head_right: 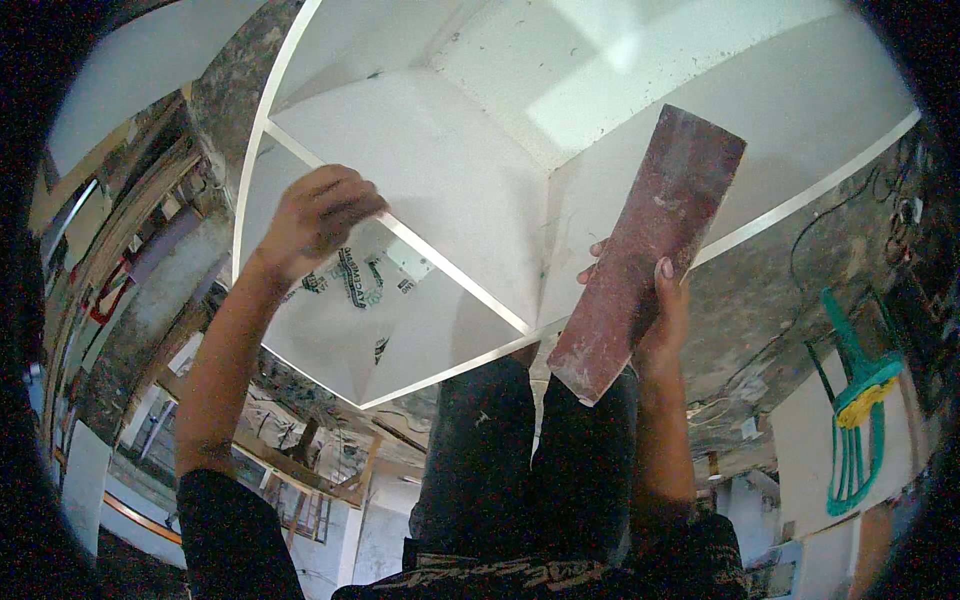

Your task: The person sands the edges and corners of a white wooden cabinet shelf using a sandpaper block, moving the block along the joints and checking the smoothness with their hands.

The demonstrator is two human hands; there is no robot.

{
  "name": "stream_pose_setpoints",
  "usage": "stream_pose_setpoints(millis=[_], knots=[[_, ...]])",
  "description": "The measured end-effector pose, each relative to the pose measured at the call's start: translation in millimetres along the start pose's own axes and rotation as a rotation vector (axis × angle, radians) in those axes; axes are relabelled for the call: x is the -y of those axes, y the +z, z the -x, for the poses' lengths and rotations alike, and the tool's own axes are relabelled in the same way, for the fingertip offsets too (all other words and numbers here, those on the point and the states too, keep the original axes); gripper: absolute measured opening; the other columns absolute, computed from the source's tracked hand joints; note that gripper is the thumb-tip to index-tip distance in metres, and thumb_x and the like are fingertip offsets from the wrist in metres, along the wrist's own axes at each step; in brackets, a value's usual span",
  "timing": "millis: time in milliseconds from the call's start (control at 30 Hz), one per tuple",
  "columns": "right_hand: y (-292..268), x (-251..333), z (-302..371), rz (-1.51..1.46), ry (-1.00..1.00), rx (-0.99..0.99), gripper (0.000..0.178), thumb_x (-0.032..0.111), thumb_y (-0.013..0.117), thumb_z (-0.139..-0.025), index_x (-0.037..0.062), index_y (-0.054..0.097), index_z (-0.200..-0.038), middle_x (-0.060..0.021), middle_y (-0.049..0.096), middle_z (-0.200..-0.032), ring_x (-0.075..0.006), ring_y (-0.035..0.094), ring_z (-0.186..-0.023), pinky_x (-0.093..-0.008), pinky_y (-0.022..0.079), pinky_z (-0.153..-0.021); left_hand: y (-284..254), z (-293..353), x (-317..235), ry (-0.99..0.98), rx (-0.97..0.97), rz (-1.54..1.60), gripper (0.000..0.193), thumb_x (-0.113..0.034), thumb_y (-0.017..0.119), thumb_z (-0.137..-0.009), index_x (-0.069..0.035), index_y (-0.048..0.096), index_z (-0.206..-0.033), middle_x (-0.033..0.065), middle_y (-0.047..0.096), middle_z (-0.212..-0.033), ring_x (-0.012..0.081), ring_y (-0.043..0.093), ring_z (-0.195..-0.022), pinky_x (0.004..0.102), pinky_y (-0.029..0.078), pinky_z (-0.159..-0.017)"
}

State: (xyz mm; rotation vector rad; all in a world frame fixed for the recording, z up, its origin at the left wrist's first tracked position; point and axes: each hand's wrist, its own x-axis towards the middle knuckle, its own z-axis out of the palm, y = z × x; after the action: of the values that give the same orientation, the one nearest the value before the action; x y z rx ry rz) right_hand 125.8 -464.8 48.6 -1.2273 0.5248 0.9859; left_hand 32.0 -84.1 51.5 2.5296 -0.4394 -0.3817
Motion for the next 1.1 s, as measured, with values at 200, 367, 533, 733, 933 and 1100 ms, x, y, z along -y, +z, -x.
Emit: stream_pose_setpoints(millis=[200, 367, 533, 733, 933, 1100], knots=[[0, -1, 1, -0.029, 0.011, -0.014, 0.068, 0.058, 0.043, -0.098, -0.0023, 0.05, -0.13, -0.0175, 0.062, -0.114, -0.0271, 0.067, -0.091, -0.0377, 0.056, -0.073, 2, -1, -8, -0.043, -0.01, 0.051, 0.035, -0.009, 0.07, -0.067, -0.007, 0.072, -0.102, 0.009, 0.068, -0.101, 0.0312, 0.065, -0.098, 0.0433, 0.057, -0.085], [0, 1, 1, -0.008, 0.007, -0.011, 0.068, 0.057, 0.043, -0.098, -0.0019, 0.049, -0.131, -0.0175, 0.062, -0.113, -0.0268, 0.067, -0.091, -0.0366, 0.056, -0.071, 27, -6, -35, 0.027, -0.019, 0.135, 0.028, -0.01, 0.067, -0.075, -0.007, 0.07, -0.103, 0.0089, 0.066, -0.106, 0.0273, 0.063, -0.103, 0.0404, 0.057, -0.086], [2, 1, 1, 0.009, 0.013, -0.039, 0.069, 0.057, 0.044, -0.097, -0.0024, 0.048, -0.131, -0.0177, 0.062, -0.112, -0.0269, 0.067, -0.091, -0.0368, 0.056, -0.07, 14, -5, -12, -0.06, -0.015, 0.099, 0.03, -0.004, 0.072, -0.067, -0.008, 0.073, -0.096, 0.0059, 0.07, -0.099, 0.0276, 0.066, -0.096, 0.0406, 0.057, -0.084], [1, -1, 1, -0.016, 0.001, -0.056, 0.069, 0.057, 0.045, -0.097, -0.0022, 0.047, -0.133, -0.0179, 0.063, -0.112, -0.0273, 0.067, -0.09, -0.0367, 0.057, -0.069, -18, -8, 12, -0.245, -0.003, 0.031, 0.02, -0.005, 0.08, -0.073, -0.009, 0.073, -0.092, 0.0022, 0.071, -0.098, 0.0258, 0.065, -0.097, 0.0408, 0.053, -0.089], [5, 4, 2, 0.022, -0.02, -0.068, 0.074, 0.058, 0.053, -0.094, -0.0074, 0.049, -0.129, -0.0212, 0.065, -0.111, -0.0302, 0.07, -0.089, -0.0388, 0.057, -0.073, -9, -6, 18, -0.255, 0.0, 0.174, 0.029, -0.018, 0.086, -0.071, -0.015, 0.077, -0.098, -0.0021, 0.074, -0.105, 0.0194, 0.061, -0.103, 0.0399, 0.036, -0.104], [4, 1, 2, 0.05, -0.007, -0.04, 0.068, 0.055, 0.04, -0.099, -0.0033, 0.049, -0.132, -0.0183, 0.063, -0.113, -0.028, 0.067, -0.091, -0.0378, 0.056, -0.074, -17, -11, 18, -0.315, 0.128, 0.233, 0.037, -0.013, 0.087, -0.066, -0.017, 0.078, -0.102, -0.0049, 0.075, -0.11, 0.0156, 0.059, -0.109, 0.0369, 0.027, -0.108]])
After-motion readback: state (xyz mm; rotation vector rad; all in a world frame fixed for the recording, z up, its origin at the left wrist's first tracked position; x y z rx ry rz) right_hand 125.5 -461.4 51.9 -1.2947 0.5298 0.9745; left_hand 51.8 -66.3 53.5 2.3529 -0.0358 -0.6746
